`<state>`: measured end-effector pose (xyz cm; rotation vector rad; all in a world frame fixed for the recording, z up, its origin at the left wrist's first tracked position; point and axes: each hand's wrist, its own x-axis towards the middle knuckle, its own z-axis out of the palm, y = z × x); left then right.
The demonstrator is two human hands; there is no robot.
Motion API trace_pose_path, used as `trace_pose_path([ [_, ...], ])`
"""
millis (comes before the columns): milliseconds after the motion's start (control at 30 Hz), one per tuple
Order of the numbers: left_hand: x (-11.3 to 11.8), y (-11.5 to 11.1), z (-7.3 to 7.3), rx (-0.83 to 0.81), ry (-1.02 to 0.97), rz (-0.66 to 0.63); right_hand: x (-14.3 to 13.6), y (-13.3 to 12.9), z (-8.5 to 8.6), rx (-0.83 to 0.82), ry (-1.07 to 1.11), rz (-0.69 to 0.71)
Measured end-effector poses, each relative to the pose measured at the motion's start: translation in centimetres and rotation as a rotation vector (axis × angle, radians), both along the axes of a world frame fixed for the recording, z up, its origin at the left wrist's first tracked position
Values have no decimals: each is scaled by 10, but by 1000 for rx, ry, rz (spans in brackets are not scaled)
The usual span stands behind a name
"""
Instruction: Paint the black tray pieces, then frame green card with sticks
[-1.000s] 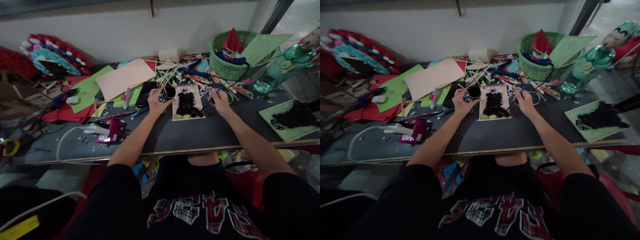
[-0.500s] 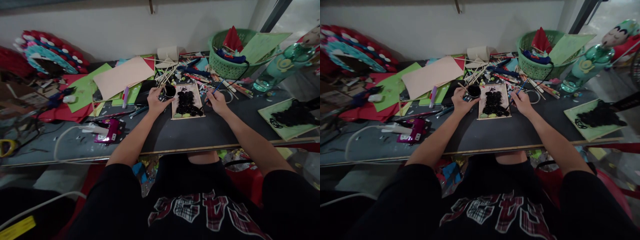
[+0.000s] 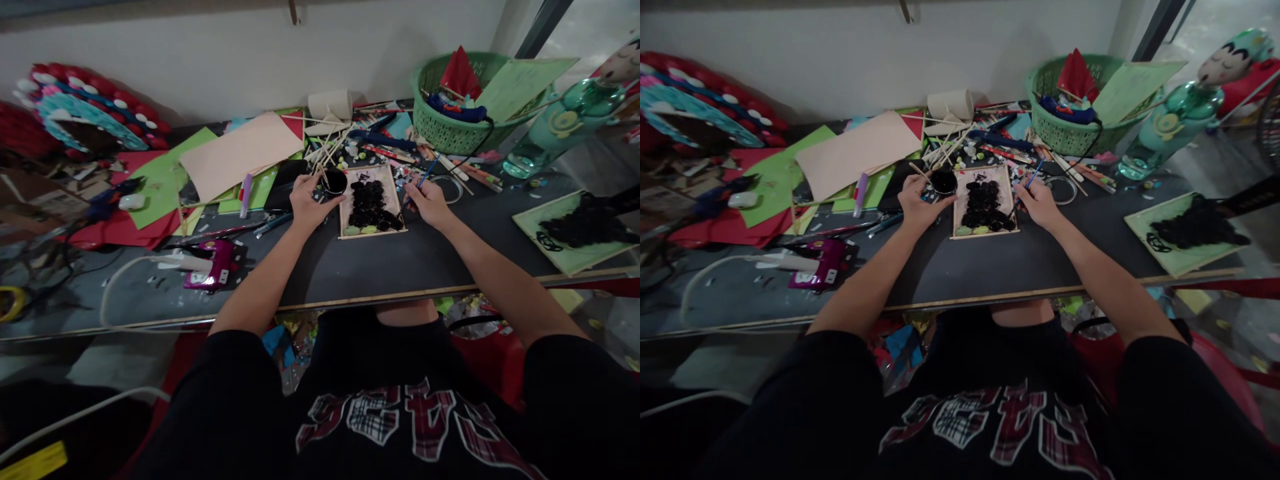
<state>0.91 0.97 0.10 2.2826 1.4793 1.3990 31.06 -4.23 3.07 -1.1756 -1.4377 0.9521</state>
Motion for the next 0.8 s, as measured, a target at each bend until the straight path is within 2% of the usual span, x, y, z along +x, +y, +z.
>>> trace_pose_path([
  [300,0,2,-1,-26,-59,56,6,2,-2,35,-110,38],
  [533,-2,5,-5,14,-37,76,10,5,-3,31,-116,10],
  [800,-2,5,-6,-27,-56,46,17,12,-9,7,-117,-51],
])
